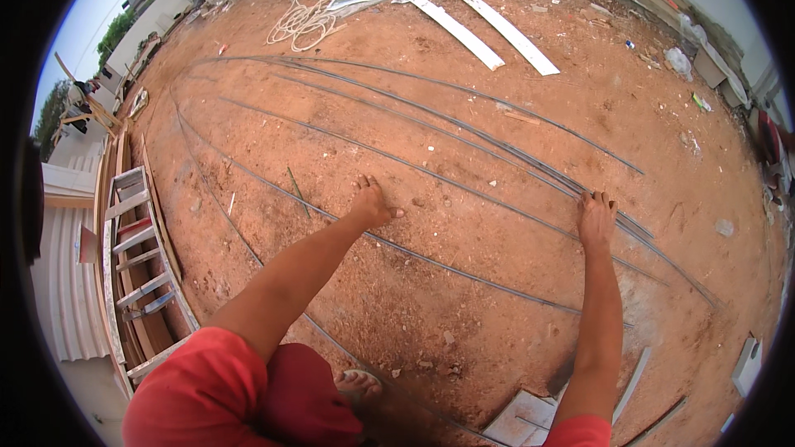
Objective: The person arranges several long metal rods on the ground and uses an angle grinder to cut them into shorter pieces. The person repeatedly positions the rods, cuts them, and moves the cut pieces aside.
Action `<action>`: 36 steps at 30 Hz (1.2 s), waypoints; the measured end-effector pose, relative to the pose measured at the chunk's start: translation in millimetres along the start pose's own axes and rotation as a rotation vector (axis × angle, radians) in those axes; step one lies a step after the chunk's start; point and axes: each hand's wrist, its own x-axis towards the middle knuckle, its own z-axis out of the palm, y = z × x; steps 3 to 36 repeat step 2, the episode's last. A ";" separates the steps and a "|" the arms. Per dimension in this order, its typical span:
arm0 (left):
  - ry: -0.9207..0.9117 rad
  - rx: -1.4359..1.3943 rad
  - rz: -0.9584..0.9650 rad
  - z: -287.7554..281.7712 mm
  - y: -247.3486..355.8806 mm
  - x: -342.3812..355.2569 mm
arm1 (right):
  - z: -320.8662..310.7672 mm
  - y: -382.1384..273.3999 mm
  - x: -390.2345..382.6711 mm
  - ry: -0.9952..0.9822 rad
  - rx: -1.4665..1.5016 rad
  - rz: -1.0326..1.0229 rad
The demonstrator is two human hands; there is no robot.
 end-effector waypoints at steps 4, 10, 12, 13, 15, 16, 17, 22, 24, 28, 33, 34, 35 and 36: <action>-0.013 0.020 0.014 -2.3 1.7 -0.9 | -1.2 -6.4 6.0 0.001 0.070 0.015; -0.013 0.020 0.014 -2.3 1.7 -0.9 | -1.2 -6.4 6.0 0.001 0.070 0.015; -0.013 0.020 0.014 -2.3 1.7 -0.9 | -1.2 -6.4 6.0 0.001 0.070 0.015; -0.013 0.020 0.014 -2.3 1.7 -0.9 | -1.2 -6.4 6.0 0.001 0.070 0.015; -0.013 0.020 0.014 -2.3 1.7 -0.9 | -1.2 -6.4 6.0 0.001 0.070 0.015; -0.013 0.020 0.014 -2.3 1.7 -0.9 | -1.2 -6.4 6.0 0.001 0.070 0.015; -0.013 0.020 0.014 -2.3 1.7 -0.9 | -1.2 -6.4 6.0 0.001 0.070 0.015; -0.013 0.020 0.014 -2.3 1.7 -0.9 | -1.2 -6.4 6.0 0.001 0.070 0.015; -0.013 0.020 0.014 -2.3 1.7 -0.9 | -1.2 -6.4 6.0 0.001 0.070 0.015; -0.013 0.020 0.014 -2.3 1.7 -0.9 | -1.2 -6.4 6.0 0.001 0.070 0.015; -0.013 0.020 0.014 -2.3 1.7 -0.9 | -1.2 -6.4 6.0 0.001 0.070 0.015; -0.013 0.020 0.014 -2.3 1.7 -0.9 | -1.2 -6.4 6.0 0.001 0.070 0.015; -0.013 0.020 0.014 -2.3 1.7 -0.9 | -1.2 -6.4 6.0 0.001 0.070 0.015; -0.013 0.020 0.014 -2.3 1.7 -0.9 | -1.2 -6.4 6.0 0.001 0.070 0.015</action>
